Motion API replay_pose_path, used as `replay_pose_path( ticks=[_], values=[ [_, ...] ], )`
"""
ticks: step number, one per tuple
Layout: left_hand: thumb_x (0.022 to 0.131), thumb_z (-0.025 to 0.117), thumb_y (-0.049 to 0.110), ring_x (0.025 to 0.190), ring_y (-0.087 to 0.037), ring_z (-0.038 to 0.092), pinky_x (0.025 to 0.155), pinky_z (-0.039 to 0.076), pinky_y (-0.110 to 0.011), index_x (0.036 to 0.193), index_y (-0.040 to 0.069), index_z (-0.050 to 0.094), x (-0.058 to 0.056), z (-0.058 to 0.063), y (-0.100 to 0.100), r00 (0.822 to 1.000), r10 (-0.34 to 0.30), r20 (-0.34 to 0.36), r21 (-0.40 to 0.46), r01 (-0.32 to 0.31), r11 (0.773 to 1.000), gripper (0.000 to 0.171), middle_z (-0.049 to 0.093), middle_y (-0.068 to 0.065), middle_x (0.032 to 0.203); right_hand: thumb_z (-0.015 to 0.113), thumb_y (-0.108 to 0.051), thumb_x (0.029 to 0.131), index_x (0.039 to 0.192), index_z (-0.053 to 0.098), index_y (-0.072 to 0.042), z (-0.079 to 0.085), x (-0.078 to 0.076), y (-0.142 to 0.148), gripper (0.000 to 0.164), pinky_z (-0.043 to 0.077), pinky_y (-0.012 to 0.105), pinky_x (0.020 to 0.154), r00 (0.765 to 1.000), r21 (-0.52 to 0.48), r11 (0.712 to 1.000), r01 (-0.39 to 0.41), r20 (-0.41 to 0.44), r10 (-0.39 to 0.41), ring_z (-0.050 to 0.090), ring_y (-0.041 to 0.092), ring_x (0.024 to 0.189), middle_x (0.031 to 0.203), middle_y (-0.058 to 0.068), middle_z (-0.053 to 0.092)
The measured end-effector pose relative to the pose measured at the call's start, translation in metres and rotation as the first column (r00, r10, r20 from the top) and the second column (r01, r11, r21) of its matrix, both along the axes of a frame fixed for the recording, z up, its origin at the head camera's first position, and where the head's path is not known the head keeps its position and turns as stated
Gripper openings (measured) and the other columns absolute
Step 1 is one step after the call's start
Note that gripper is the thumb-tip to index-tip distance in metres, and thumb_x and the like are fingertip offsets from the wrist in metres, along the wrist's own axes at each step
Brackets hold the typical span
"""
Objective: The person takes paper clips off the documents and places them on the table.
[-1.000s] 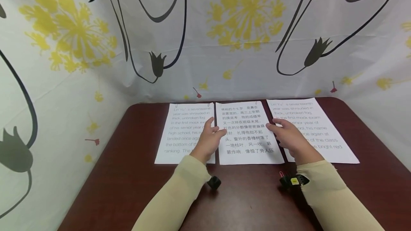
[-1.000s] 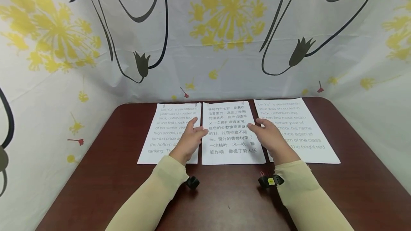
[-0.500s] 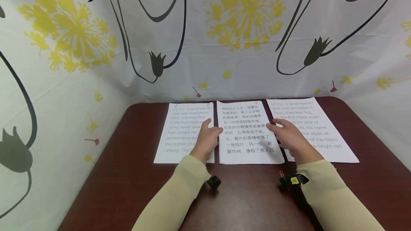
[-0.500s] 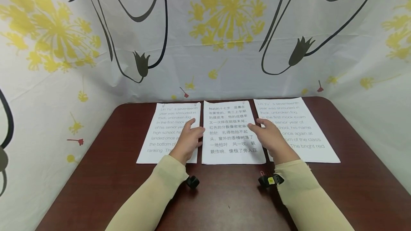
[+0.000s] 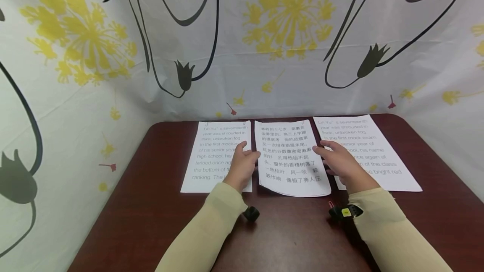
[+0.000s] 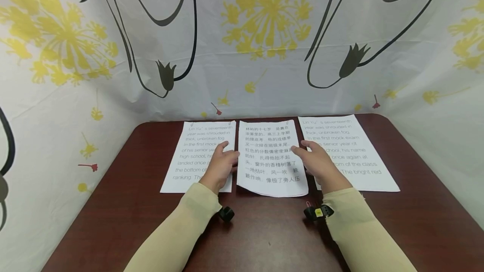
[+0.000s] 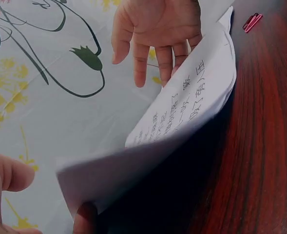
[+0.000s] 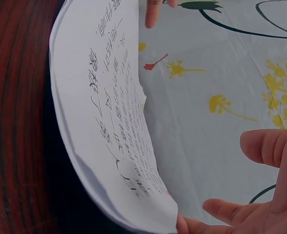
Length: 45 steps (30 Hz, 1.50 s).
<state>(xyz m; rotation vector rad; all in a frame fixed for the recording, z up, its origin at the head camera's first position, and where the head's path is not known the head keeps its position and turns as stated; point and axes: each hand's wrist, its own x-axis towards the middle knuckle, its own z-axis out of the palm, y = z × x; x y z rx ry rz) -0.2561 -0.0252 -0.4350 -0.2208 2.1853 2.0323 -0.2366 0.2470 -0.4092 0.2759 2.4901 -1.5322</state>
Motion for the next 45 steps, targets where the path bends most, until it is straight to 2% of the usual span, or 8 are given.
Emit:
replay_pose_path(
  ticks=[6,11,16,18,27,32,36,45],
  values=[
    [0.093,0.058,0.023,0.102,-0.018,0.061,0.077,0.055,-0.032,0.154,0.019,0.019,0.0003,-0.0006,-0.0002,0.999,-0.051,0.007,-0.008,0.051,0.999,0.072,0.054,-0.011,0.129,0.05,-0.055,0.094,0.156,0.012,-0.013,0.0009,0.0007,-0.0002,0.084,0.039,0.059,0.1,1.0,-0.014,1.0,-0.019,-0.001,0.019,0.037,0.045,0.133,0.156,0.022,0.021],
    [0.093,0.056,0.018,0.101,-0.018,0.061,0.083,0.052,-0.033,0.155,0.023,0.018,-0.0006,-0.0031,0.0,0.997,-0.076,-0.003,-0.054,0.076,0.996,0.073,0.058,-0.009,0.122,0.053,-0.042,0.096,0.156,0.012,-0.014,-0.0007,-0.0006,0.0013,0.078,0.043,0.059,0.094,0.999,-0.016,0.999,-0.045,-0.001,0.045,0.042,0.045,0.128,0.151,0.025,0.029],
    [0.092,0.053,0.008,0.1,-0.018,0.062,0.089,0.048,-0.035,0.155,0.025,0.02,0.0001,-0.0042,0.0008,0.995,-0.096,-0.034,-0.144,0.09,0.985,0.073,0.06,-0.009,0.121,0.054,-0.027,0.097,0.156,0.012,-0.014,-0.0055,-0.0027,0.0042,0.074,0.052,0.052,0.084,0.997,-0.017,0.997,-0.071,-0.022,0.071,0.048,0.045,0.121,0.142,0.028,0.038],
    [0.091,0.052,0.005,0.098,-0.018,0.062,0.089,0.048,-0.036,0.155,0.027,0.02,0.0007,-0.0038,0.0007,0.994,-0.1,-0.035,-0.153,0.094,0.984,0.074,0.06,-0.008,0.12,0.054,-0.022,0.097,0.156,0.013,-0.014,-0.0072,-0.0035,0.0048,0.073,0.053,0.049,0.082,0.996,-0.016,0.997,-0.08,-0.031,0.079,0.051,0.044,0.119,0.139,0.028,0.04],
    [0.089,0.047,0.002,0.093,-0.016,0.063,0.081,0.051,-0.033,0.154,0.027,0.022,0.0007,-0.0042,-0.0011,0.992,-0.116,-0.042,-0.173,0.107,0.979,0.074,0.061,-0.005,0.118,0.053,-0.009,0.094,0.156,0.013,-0.008,-0.0082,-0.0036,0.0051,0.074,0.051,0.041,0.084,0.985,0.03,0.99,-0.14,-0.1,0.143,0.059,0.035,0.111,0.134,0.029,0.051],
    [0.087,0.045,0.001,0.094,-0.017,0.062,0.081,0.051,-0.034,0.154,0.028,0.023,0.0002,-0.0047,-0.0015,0.993,-0.11,-0.042,-0.181,0.101,0.978,0.075,0.06,-0.006,0.121,0.051,-0.005,0.093,0.156,0.012,-0.009,-0.0076,-0.0035,0.0044,0.074,0.054,0.039,0.078,0.984,-0.001,0.991,-0.135,-0.115,0.134,0.063,0.032,0.104,0.132,0.029,0.053],
    [0.086,0.043,-0.001,0.096,-0.018,0.061,0.083,0.049,-0.035,0.154,0.028,0.024,-0.0007,-0.0057,-0.0017,0.994,-0.107,-0.038,-0.181,0.098,0.978,0.076,0.058,-0.008,0.124,0.051,-0.003,0.092,0.156,0.014,-0.011,-0.0076,-0.0041,0.0044,0.074,0.053,0.036,0.076,0.985,0.016,0.993,-0.114,-0.132,0.115,0.065,0.028,0.098,0.128,0.028,0.056],
    [0.087,0.042,-0.004,0.088,-0.019,0.063,0.072,0.053,-0.034,0.154,0.034,0.021,-0.0015,-0.0062,-0.002,0.995,-0.098,-0.014,-0.117,0.096,0.988,0.08,0.052,-0.01,0.131,0.05,0.003,0.088,0.156,0.016,-0.011,-0.0068,-0.004,0.0029,0.077,0.054,0.034,0.072,0.983,-0.016,0.994,-0.105,-0.155,0.102,0.065,0.027,0.093,0.121,0.028,0.056]
  ],
)
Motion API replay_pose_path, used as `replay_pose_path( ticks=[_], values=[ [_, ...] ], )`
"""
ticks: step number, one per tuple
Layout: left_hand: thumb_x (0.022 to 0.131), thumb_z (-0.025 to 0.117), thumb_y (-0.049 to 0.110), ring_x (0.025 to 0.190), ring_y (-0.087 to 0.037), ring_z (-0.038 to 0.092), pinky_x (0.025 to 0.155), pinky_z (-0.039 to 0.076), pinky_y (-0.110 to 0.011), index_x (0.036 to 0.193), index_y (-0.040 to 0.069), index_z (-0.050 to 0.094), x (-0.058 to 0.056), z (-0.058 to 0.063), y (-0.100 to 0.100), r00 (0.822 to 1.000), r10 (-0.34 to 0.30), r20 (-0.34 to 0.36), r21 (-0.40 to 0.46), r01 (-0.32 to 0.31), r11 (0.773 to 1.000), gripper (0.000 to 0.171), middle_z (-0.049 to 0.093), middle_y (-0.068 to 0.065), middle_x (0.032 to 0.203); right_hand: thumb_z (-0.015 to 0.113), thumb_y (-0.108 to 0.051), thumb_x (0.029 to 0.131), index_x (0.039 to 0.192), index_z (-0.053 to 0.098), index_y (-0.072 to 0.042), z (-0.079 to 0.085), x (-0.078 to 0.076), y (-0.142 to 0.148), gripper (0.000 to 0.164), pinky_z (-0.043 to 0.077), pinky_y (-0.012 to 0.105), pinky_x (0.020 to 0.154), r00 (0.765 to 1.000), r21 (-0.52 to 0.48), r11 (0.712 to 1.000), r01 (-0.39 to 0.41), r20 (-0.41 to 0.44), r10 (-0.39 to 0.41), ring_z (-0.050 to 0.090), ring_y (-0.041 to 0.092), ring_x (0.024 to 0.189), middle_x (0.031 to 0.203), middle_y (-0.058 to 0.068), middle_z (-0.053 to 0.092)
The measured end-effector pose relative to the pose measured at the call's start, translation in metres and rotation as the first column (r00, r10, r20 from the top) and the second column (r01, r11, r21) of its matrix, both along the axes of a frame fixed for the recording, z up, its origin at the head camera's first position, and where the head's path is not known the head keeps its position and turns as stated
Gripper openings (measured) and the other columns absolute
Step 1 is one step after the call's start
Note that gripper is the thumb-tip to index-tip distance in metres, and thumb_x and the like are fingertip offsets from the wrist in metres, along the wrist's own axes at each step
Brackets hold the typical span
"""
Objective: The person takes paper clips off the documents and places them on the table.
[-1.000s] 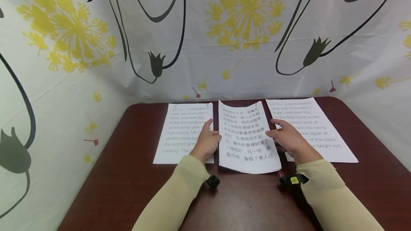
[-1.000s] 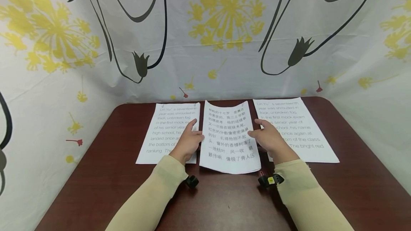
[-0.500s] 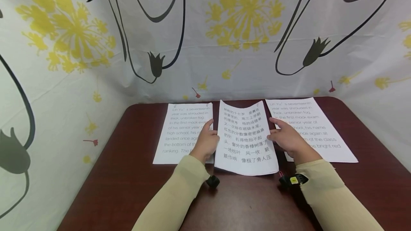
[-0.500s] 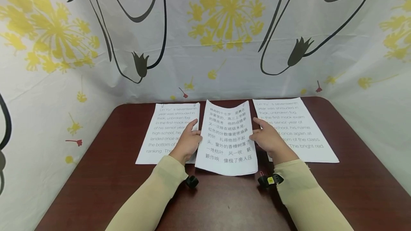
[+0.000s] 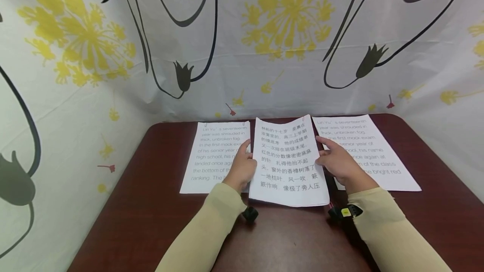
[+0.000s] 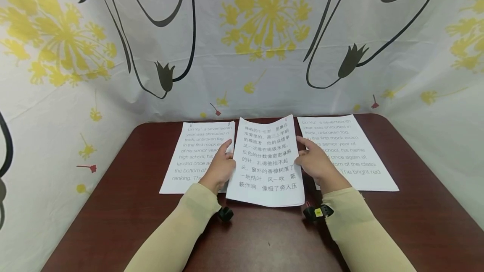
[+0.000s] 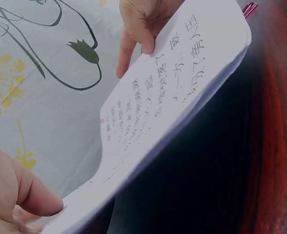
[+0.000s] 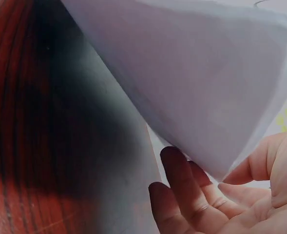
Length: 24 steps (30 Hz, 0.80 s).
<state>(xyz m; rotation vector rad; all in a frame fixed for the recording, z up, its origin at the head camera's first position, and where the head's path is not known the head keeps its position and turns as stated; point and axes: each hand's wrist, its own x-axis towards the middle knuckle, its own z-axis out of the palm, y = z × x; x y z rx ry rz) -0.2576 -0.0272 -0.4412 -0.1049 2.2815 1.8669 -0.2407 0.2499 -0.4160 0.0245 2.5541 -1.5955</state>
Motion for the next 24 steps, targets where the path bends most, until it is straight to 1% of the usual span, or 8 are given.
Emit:
replay_pose_path(
  ticks=[5,7,11,14,16,21,24],
  values=[
    [0.085,0.04,-0.006,0.092,-0.017,0.062,0.075,0.053,-0.033,0.154,0.037,0.018,-0.001,-0.0009,0.0,1.0,0.003,-0.002,0.001,-0.003,1.0,0.084,0.049,-0.009,0.137,0.05,0.006,0.086,0.156,0.018,-0.014,0.0004,-0.0003,0.0008,0.079,0.054,0.034,0.063,1.0,-0.006,1.0,0.019,-0.011,-0.019,0.065,0.025,0.086,0.116,0.026,0.056],
    [0.085,0.04,-0.006,0.093,-0.017,0.062,0.076,0.053,-0.033,0.154,0.037,0.018,-0.0015,-0.0014,0.0001,1.0,0.002,-0.007,-0.002,-0.002,1.0,0.085,0.048,-0.01,0.139,0.05,0.006,0.086,0.156,0.018,-0.014,0.0003,-0.0004,0.001,0.079,0.053,0.033,0.061,1.0,-0.006,1.0,0.021,-0.022,-0.021,0.065,0.024,0.085,0.115,0.026,0.056],
    [0.084,0.04,-0.006,0.095,-0.016,0.062,0.078,0.052,-0.033,0.154,0.036,0.017,-0.0019,-0.0016,-0.0004,1.0,0.008,-0.008,-0.001,-0.008,1.0,0.085,0.047,-0.009,0.14,0.049,0.007,0.085,0.156,0.019,-0.015,0.0017,-0.0001,0.0003,0.08,0.052,0.032,0.061,0.999,-0.021,1.0,0.017,-0.043,-0.017,0.064,0.025,0.085,0.114,0.027,0.057],
    [0.084,0.041,-0.007,0.094,-0.016,0.062,0.08,0.051,-0.033,0.154,0.037,0.015,-0.0016,-0.0007,-0.0011,1.0,0.021,-0.002,0.023,-0.021,1.0,0.087,0.048,-0.007,0.139,0.049,0.008,0.085,0.156,0.019,-0.015,0.0038,0.0004,-0.0007,0.081,0.053,0.032,0.064,0.998,-0.033,0.999,0.014,-0.059,-0.015,0.065,0.026,0.085,0.112,0.027,0.058],
    [0.083,0.041,-0.006,0.093,-0.016,0.064,0.08,0.051,-0.034,0.154,0.039,0.015,-0.0012,0.0006,-0.0021,1.0,0.029,0.008,0.054,-0.029,0.998,0.088,0.049,-0.005,0.138,0.05,0.008,0.085,0.156,0.018,-0.015,0.0055,0.001,-0.0014,0.081,0.053,0.032,0.066,0.998,-0.039,0.999,0.012,-0.064,-0.014,0.065,0.027,0.086,0.112,0.027,0.058],
    [0.084,0.04,-0.006,0.09,-0.019,0.067,0.077,0.054,-0.037,0.15,0.049,0.015,-0.0007,0.0045,-0.0048,0.999,0.037,0.007,0.156,-0.038,0.987,0.09,0.056,0.001,0.125,0.051,0.008,0.086,0.157,0.015,-0.019,0.008,0.0025,-0.0025,0.084,0.053,0.033,0.069,0.998,-0.063,0.998,-0.01,-0.067,0.006,0.066,0.028,0.089,0.115,0.027,0.059],
    [0.086,0.039,-0.005,0.091,-0.019,0.068,0.078,0.054,-0.037,0.147,0.054,0.013,-0.0004,0.0064,-0.0052,0.999,0.045,-0.013,0.187,-0.042,0.981,0.089,0.057,0.004,0.122,0.051,0.009,0.086,0.157,0.013,-0.023,0.0087,0.0029,-0.0033,0.086,0.053,0.033,0.071,0.997,-0.077,0.997,-0.027,-0.074,0.022,0.065,0.028,0.09,0.116,0.027,0.059]
  ],
)
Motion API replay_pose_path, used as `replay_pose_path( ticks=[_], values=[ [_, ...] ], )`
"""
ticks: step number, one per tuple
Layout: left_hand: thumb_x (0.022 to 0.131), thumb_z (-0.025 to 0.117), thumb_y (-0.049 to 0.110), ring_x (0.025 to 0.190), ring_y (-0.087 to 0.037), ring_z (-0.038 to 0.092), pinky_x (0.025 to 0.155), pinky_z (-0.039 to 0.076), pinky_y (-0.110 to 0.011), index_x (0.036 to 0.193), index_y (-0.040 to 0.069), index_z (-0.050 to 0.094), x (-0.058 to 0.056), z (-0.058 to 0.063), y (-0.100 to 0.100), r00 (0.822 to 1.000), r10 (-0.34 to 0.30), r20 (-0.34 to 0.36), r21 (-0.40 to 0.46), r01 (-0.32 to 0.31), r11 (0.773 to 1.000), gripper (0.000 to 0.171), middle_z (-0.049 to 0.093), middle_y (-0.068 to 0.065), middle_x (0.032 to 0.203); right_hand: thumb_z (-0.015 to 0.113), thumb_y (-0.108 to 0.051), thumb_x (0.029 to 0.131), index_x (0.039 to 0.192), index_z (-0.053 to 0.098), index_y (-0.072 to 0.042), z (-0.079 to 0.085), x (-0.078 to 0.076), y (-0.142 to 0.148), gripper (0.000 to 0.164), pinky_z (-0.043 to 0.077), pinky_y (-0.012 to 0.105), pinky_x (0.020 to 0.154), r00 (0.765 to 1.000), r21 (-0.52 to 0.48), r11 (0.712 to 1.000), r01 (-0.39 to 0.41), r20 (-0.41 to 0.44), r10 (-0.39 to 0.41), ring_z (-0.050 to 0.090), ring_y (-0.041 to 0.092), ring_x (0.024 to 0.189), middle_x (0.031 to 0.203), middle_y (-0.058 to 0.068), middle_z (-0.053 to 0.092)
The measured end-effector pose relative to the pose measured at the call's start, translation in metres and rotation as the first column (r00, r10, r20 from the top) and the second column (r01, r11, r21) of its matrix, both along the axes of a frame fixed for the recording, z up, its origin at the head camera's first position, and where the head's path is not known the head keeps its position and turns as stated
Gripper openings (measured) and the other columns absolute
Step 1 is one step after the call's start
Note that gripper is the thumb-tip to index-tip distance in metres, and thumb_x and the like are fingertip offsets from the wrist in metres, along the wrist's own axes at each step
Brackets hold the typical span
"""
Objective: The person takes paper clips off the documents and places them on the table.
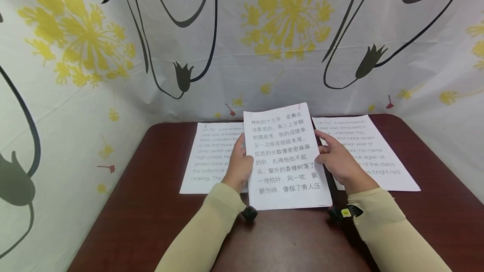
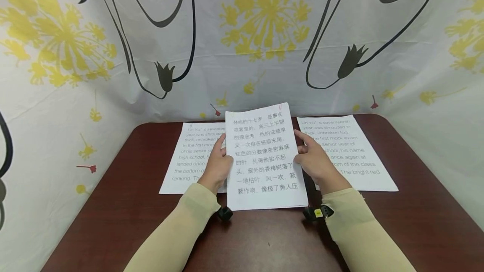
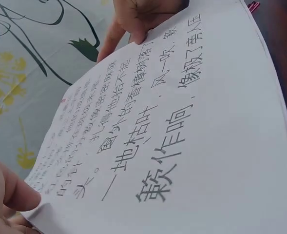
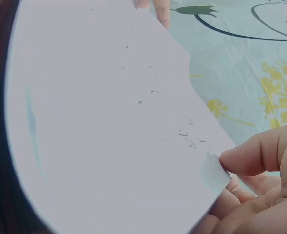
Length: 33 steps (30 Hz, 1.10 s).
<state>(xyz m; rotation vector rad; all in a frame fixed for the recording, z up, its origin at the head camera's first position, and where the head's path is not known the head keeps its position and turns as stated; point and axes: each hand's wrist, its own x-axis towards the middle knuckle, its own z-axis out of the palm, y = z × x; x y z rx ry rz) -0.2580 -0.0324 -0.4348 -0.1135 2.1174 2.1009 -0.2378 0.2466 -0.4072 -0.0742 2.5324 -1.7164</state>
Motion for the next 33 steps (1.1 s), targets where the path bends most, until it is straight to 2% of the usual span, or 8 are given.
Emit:
replay_pose_path(
  ticks=[6,9,14,19,23,27,33],
  values=[
    [0.094,0.039,0.0,0.091,-0.021,0.069,0.077,0.055,-0.038,0.143,0.06,0.012,0.003,0.005,0.0,0.998,0.014,-0.066,0.077,-0.009,0.997,0.082,0.057,0.006,0.125,0.049,0.011,0.086,0.157,0.012,-0.026,0.002,0.0,-0.001,0.088,0.053,0.033,0.074,0.999,-0.023,0.999,-0.043,-0.033,0.042,0.066,0.029,0.093,0.112,0.026,0.061],
    [0.097,0.039,0.003,0.09,-0.022,0.069,0.076,0.056,-0.038,0.141,0.062,0.013,0.008,0.014,-0.001,0.996,0.02,-0.088,0.085,-0.013,0.996,0.078,0.058,0.005,0.125,0.049,0.011,0.086,0.157,0.011,-0.025,0.002,-0.001,-0.002,0.088,0.053,0.032,0.076,0.997,-0.013,0.998,-0.055,-0.05,0.054,0.066,0.029,0.093,0.11,0.024,0.062],
    [0.098,0.038,0.002,0.092,-0.027,0.069,0.076,0.056,-0.04,0.145,0.057,0.013,0.02,0.032,-0.002,0.992,0.021,-0.121,0.076,-0.011,0.997,0.076,0.059,-0.002,0.125,0.049,0.011,0.086,0.157,0.01,-0.025,0.004,-0.001,-0.002,0.088,0.052,0.031,0.077,0.997,-0.012,0.998,-0.059,-0.059,0.058,0.066,0.028,0.094,0.11,0.023,0.063],
    [0.098,0.036,0.0,0.095,-0.031,0.068,0.078,0.056,-0.043,0.147,0.052,0.014,0.026,0.041,-0.002,0.982,0.013,-0.188,0.099,0.006,0.995,0.075,0.059,-0.007,0.127,0.049,0.012,0.087,0.156,0.012,-0.027,0.011,0.002,-0.003,0.089,0.055,0.034,0.073,0.995,-0.065,0.996,-0.064,-0.08,0.059,0.067,0.029,0.092,0.113,0.026,0.06],
    [0.098,0.036,-0.001,0.092,-0.032,0.069,0.075,0.057,-0.044,0.145,0.055,0.017,0.028,0.042,-0.002,0.969,0.018,-0.248,0.122,0.012,0.992,0.075,0.06,-0.008,0.123,0.049,0.011,0.088,0.156,0.013,-0.03,0.02,0.008,-0.007,0.087,0.057,0.036,0.073,0.992,-0.11,0.993,-0.049,-0.12,0.036,0.068,0.029,0.092,0.12,0.026,0.057],
    [0.097,0.036,-0.003,0.087,-0.029,0.07,0.069,0.058,-0.044,0.144,0.056,0.019,0.026,0.038,-0.001,0.953,0.022,-0.301,0.143,0.022,0.99,0.077,0.063,-0.005,0.118,0.047,0.011,0.09,0.155,0.013,-0.034,0.028,0.014,-0.01,0.086,0.057,0.037,0.074,0.983,-0.149,0.988,-0.034,-0.181,0.006,0.068,0.029,0.095,0.125,0.024,0.057],
    [0.094,0.036,-0.005,0.083,-0.027,0.071,0.064,0.058,-0.043,0.145,0.055,0.021,0.021,0.03,0.001,0.927,0.012,-0.374,0.16,0.051,0.986,0.08,0.065,-0.003,0.116,0.048,0.009,0.093,0.153,0.011,-0.039,0.037,0.019,-0.013,0.086,0.057,0.03,0.076,0.963,-0.22,0.975,0.019,-0.259,-0.078,0.068,0.023,0.099,0.129,0.021,0.057]
  ],
)
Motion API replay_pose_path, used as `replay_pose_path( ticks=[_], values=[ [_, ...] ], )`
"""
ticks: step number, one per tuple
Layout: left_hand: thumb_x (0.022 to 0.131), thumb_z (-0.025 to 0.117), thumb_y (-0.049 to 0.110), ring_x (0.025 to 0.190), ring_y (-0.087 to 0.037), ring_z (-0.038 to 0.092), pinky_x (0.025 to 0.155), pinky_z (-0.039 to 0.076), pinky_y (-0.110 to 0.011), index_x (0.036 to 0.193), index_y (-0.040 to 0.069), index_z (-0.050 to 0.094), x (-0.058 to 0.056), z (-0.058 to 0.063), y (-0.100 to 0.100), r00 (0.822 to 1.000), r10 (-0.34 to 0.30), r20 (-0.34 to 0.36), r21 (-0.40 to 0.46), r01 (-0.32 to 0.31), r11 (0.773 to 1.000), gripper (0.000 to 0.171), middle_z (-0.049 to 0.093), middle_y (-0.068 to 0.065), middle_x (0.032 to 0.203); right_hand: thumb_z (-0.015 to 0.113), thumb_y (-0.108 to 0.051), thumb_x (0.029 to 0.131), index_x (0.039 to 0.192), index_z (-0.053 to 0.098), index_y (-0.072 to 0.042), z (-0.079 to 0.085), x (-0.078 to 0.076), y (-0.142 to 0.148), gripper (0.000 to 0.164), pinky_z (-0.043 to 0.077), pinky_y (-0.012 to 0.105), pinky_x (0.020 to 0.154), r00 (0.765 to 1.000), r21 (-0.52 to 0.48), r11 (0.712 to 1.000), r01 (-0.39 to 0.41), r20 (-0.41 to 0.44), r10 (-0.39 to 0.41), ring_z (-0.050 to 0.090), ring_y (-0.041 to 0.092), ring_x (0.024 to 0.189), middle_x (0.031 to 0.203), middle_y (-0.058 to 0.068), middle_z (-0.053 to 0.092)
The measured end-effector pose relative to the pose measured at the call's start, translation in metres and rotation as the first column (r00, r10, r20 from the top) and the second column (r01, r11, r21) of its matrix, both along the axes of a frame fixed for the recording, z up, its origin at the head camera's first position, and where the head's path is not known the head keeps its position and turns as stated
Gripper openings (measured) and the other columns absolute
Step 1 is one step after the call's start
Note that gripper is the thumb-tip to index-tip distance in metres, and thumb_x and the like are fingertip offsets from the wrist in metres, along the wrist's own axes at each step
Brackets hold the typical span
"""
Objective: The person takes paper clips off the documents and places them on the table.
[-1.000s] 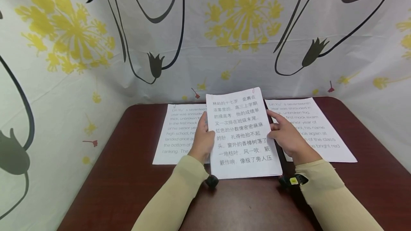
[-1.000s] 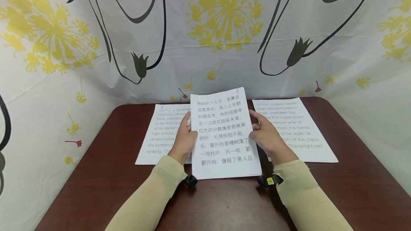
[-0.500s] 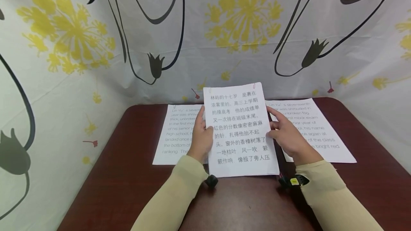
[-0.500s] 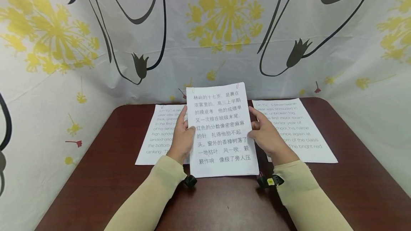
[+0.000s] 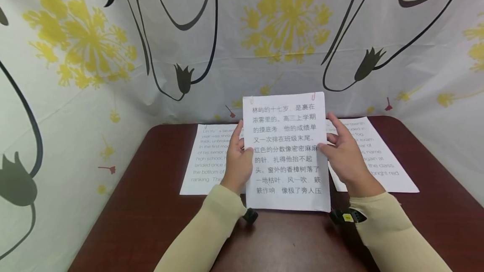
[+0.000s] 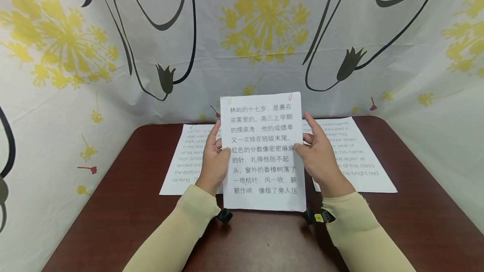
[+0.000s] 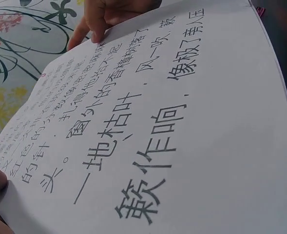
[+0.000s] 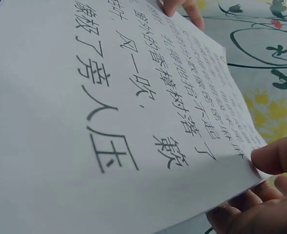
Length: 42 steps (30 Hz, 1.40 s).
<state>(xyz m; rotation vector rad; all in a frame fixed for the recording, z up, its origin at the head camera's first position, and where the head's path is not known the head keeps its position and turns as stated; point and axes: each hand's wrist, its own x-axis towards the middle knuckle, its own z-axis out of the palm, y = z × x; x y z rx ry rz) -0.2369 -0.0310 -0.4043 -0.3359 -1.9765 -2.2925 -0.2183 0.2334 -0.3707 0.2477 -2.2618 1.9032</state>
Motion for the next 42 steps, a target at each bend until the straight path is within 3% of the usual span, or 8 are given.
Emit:
replay_pose_path(
  ticks=[7,13,20,30,42],
  values=[
    [0.093,0.037,-0.006,0.086,-0.03,0.071,0.067,0.058,-0.045,0.146,0.052,0.023,0.013,0.016,0.002,0.998,-0.047,-0.032,0.007,0.048,0.999,0.08,0.064,-0.007,0.117,0.049,0.011,0.092,0.153,0.016,-0.039,0.005,0.005,-0.003,0.086,0.058,0.029,0.072,0.992,-0.096,0.992,0.082,-0.086,-0.09,0.069,0.019,0.097,0.127,0.024,0.057],
    [0.096,0.038,-0.005,0.089,-0.034,0.07,0.071,0.058,-0.048,0.148,0.048,0.021,0.026,0.034,0.001,0.995,-0.063,-0.079,-0.019,0.061,0.998,0.077,0.063,-0.011,0.117,0.051,0.01,0.092,0.152,0.021,-0.038,0.009,0.01,-0.005,0.082,0.057,0.027,0.072,0.987,-0.129,0.987,0.095,-0.118,-0.11,0.069,0.019,0.097,0.125,0.02,0.058],
    [0.098,0.039,-0.003,0.088,-0.033,0.07,0.07,0.058,-0.049,0.149,0.049,0.018,0.028,0.044,-0.004,0.99,-0.045,-0.136,-0.053,0.038,0.998,0.076,0.063,-0.01,0.118,0.051,0.012,0.092,0.152,0.024,-0.035,0.012,0.015,-0.009,0.081,0.058,0.029,0.073,0.99,-0.212,0.977,0.021,-0.13,-0.049,0.07,0.019,0.096,0.122,0.017,0.061],
    [0.099,0.04,-0.004,0.084,-0.035,0.07,0.066,0.058,-0.048,0.153,0.043,0.014,0.026,0.05,-0.011,0.967,0.012,-0.253,-0.038,-0.023,0.999,0.076,0.064,-0.013,0.116,0.052,0.01,0.092,0.152,0.024,-0.037,0.011,0.018,-0.017,0.081,0.058,0.032,0.072,0.994,-0.172,0.985,-0.002,-0.109,-0.017,0.07,0.021,0.095,0.123,0.018,0.061],
    [0.098,0.043,-0.004,0.078,-0.034,0.07,0.054,0.055,-0.044,0.151,0.048,0.014,0.032,0.06,-0.017,0.96,0.064,-0.271,-0.087,-0.091,0.992,0.079,0.065,-0.013,0.109,0.048,0.016,0.09,0.153,0.023,-0.034,0.006,0.015,-0.02,0.084,0.059,0.035,0.07,0.986,-0.224,0.968,-0.112,-0.15,0.079,0.071,0.023,0.092,0.117,0.014,0.065]
  ],
)
